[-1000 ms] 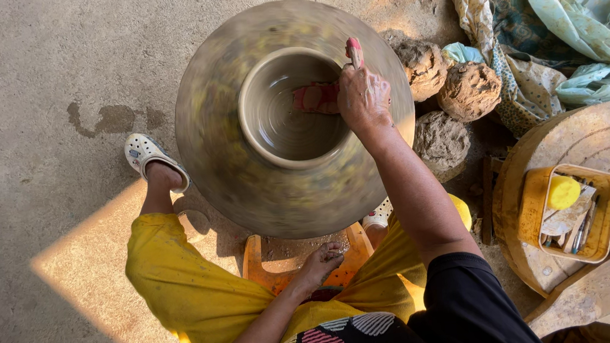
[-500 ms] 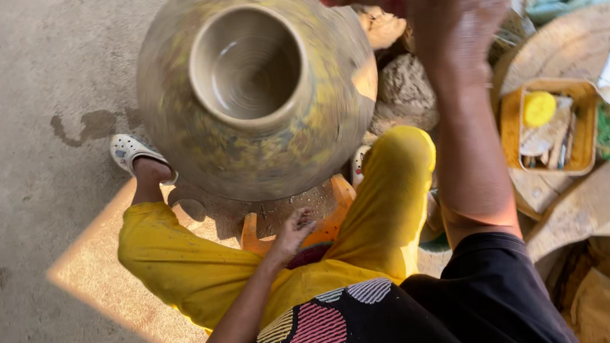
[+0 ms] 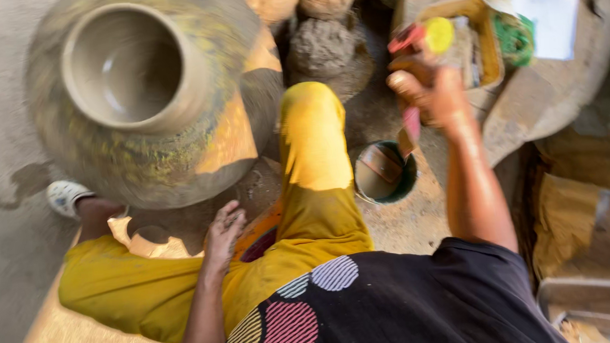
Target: The person shapes a lump of clay on a spinning pottery wheel by hand, using water and a red sponge to smooth the walls of the vessel.
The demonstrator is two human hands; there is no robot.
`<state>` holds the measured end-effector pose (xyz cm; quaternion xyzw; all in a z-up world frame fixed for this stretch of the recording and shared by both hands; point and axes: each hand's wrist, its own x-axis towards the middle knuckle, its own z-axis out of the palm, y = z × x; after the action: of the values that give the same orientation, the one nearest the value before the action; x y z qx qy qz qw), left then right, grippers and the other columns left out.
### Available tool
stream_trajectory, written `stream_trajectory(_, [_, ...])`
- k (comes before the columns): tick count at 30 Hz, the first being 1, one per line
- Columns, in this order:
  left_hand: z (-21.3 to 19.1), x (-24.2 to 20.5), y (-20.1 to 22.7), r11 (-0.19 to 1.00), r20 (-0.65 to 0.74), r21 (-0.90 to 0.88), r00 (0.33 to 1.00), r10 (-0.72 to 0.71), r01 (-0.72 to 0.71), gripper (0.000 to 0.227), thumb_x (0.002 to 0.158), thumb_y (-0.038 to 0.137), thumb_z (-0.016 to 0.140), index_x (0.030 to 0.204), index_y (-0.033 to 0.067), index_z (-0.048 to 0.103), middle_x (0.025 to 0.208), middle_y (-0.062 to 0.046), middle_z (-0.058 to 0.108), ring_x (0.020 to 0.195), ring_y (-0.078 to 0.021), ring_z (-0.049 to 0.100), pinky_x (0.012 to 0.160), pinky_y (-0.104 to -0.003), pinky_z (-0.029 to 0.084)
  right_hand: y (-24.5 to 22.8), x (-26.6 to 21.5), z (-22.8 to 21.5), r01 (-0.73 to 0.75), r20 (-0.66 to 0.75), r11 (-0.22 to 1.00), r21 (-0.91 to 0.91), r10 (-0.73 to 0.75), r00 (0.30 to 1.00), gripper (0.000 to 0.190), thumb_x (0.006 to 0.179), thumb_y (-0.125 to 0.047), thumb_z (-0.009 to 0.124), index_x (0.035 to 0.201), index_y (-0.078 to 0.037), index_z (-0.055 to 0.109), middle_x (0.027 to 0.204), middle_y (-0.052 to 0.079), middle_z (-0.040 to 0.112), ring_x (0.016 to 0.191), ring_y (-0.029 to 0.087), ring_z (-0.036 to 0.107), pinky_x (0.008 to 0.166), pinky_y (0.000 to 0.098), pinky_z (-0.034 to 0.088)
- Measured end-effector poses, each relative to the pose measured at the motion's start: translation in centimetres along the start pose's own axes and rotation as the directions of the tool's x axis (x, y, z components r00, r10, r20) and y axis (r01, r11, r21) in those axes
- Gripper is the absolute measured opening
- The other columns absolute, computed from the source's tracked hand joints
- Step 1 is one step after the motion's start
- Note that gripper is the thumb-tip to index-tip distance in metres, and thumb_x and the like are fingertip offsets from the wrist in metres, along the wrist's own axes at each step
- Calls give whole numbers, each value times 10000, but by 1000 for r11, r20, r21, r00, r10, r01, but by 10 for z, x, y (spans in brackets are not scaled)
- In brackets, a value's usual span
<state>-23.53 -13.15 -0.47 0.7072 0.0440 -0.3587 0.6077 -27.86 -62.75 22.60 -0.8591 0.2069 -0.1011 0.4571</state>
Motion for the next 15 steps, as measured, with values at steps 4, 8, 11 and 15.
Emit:
stream_trajectory(4, [8, -9, 14, 999, 20, 16, 999, -36, 35, 558, 959, 266, 650, 1476, 101, 520, 1325, -94, 658, 1121, -174, 642, 920, -332, 508, 96, -10, 54, 14, 176, 974, -224, 26, 984, 311, 913, -305, 769, 1107, -62, 765, 1097, 142, 753, 935, 278, 723, 851, 426, 548])
stream_trajectory(8, [15, -19, 33, 995, 37, 61, 996, -82, 79, 561, 970, 266, 630, 1486, 91, 496, 1361, -119, 638, 1154, -201, 640, 956, -353, 505, 193, -27, 106, 348, 161, 894, -281, -314, 936, 390, 750, -261, 850, 1090, -71, 853, 1135, 283, 694, 1089, 494, 610, 868, 579, 513])
stream_trajectory(11, [17, -27, 43, 994, 23, 66, 995, -93, 92, 551, 978, 273, 609, 1482, 84, 497, 1373, -139, 629, 1162, -225, 645, 962, -366, 506, 276, -42, 134, -448, 150, 808, -383, 533, 833, 285, 1001, -251, 595, 1141, -78, 773, 1047, 162, 789, 884, 298, 749, 853, 474, 653])
stream_trajectory(15, [17, -29, 39, 991, -12, 56, 993, -120, 121, 559, 971, 283, 607, 1482, 82, 502, 1373, -144, 635, 1157, -232, 644, 941, -369, 505, 329, -87, 157, -336, 48, 697, -634, 469, 882, 292, 964, -150, 553, 1190, 5, 653, 1144, 295, 698, 1083, 439, 678, 956, 516, 552])
